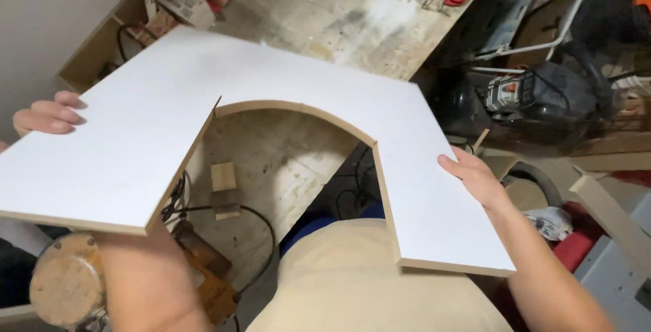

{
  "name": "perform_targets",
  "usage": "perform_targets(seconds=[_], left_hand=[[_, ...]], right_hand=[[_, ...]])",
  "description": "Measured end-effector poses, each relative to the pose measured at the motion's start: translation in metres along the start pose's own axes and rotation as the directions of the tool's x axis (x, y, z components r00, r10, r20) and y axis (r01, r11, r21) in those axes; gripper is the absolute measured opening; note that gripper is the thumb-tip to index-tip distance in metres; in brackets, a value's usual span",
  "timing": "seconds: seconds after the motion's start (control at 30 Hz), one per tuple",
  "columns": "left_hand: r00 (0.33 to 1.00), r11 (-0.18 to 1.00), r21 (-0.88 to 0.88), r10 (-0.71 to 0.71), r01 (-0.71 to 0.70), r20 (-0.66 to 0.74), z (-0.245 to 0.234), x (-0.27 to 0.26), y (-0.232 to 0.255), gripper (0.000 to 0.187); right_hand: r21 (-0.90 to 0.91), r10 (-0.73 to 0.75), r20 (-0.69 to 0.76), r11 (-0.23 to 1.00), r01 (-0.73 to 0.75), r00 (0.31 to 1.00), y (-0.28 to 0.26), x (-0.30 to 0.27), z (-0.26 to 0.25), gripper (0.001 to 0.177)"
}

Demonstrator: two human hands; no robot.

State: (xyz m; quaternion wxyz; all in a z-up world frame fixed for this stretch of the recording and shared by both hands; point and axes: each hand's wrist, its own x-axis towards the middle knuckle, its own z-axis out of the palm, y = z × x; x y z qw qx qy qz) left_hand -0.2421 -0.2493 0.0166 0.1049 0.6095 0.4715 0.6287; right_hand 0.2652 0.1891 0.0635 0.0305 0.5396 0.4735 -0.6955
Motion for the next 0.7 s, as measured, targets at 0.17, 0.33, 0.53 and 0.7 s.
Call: perform_targets(seconds=[0.17, 0.33, 0.53, 0.7], left_hand=[[0.843, 0.9, -0.391, -0.354, 0.19, -0.404, 0.122, 0.107, 0.099, 0.053], [0.636, 0.664, -0.634, -0.696, 0.396, -0.332, 0.151, 0.098, 0.083, 0.088], [0.358, 0.334, -0.272, -0.933, 0.903, 0.043, 0.183, 0.106, 0.041, 0.087], [0.016, 0.029, -0.038, -0.95, 0.999, -0.313, 0.263, 0.127, -0.009, 0.05]], right_hand=[[0.013, -0.227, -0.038, 0.974, 0.228, 0.973, 0.036, 0.022, -0.053, 0.07], [-0.026, -0.561, -0.089, 0.827, 0.561, 0.823, 0.036, 0.016, -0.099, 0.075], [-0.082, -0.765, -0.142, 0.641, 0.763, 0.628, 0.045, 0.013, -0.178, 0.081], [-0.129, -0.784, -0.219, 0.614, 0.779, 0.581, 0.045, -0.017, -0.208, 0.089]])
